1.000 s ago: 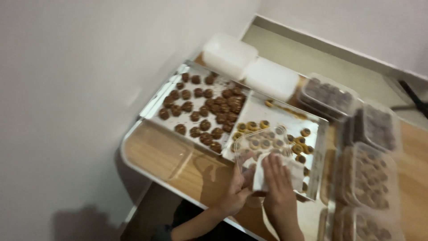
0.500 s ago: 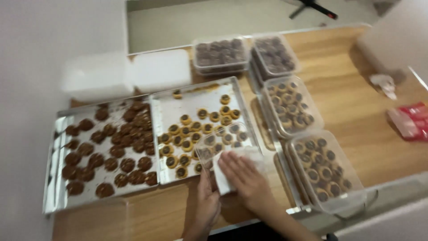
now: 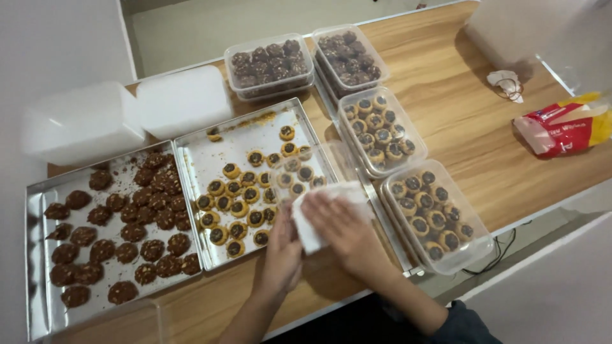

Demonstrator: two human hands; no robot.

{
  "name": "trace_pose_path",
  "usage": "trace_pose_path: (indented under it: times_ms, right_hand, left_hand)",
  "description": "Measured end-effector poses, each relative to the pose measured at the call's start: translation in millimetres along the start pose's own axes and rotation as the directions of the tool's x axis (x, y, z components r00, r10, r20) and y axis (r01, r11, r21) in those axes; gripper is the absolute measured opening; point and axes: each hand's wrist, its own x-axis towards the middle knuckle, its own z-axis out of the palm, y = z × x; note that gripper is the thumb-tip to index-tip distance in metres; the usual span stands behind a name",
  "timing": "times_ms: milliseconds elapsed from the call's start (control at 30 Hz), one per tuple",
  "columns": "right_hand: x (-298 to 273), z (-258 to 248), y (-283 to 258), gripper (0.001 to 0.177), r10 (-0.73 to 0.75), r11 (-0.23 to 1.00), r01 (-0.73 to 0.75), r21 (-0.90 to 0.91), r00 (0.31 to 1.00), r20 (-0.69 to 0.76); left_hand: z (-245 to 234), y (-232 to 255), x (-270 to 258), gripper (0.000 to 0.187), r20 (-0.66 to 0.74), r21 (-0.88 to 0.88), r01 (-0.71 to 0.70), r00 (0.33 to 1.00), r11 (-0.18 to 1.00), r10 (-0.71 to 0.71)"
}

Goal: The person is picking up cookies from a baking tray and placing them into plastic storage containers, occasionally wiping their hands with a cloth.

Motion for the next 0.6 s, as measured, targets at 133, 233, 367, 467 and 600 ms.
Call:
trace_pose_path:
  times_ms: [133, 233, 367, 467, 600]
  right_hand:
    - [6, 3, 18, 0.068, 0.151, 0.945, -0.201, -0.257, 0.967, -0.203]
    - [7, 14, 17, 0.072, 0.14, 0.962, -0.182, -0.201, 0.968, -0.206]
    - [10, 13, -4, 0.048, -0.033, 0.998, 0.031, -0.059, 0.999, -0.035]
    - [3, 6, 1, 0.067, 0.083, 0.987, -0.084, -0.135, 0.996, -0.015]
    - [14, -9, 12, 0.075, 0.189, 0.96, -0.216, -0.178, 0.97, -0.154]
  left_hand:
    - [4, 4, 10, 0.061, 0.218, 0.09, -0.061, 0.975, 0.994, 0.04]
    - [1, -4, 16, 0.072, 0.202, 0.138, -0.073, 0.978, 0.988, 0.044]
    - [-49, -45, 41, 0.078, 0.148, 0.257, -0.26, 0.962, 0.931, 0.227]
    - [-14, -6, 17, 0.083, 0.102, 0.278, -0.023, 0.995, 0.96, -0.006]
    - [4, 11, 0, 0.064, 0.133, 0.311, 0.016, 0.989, 0.95, -0.06]
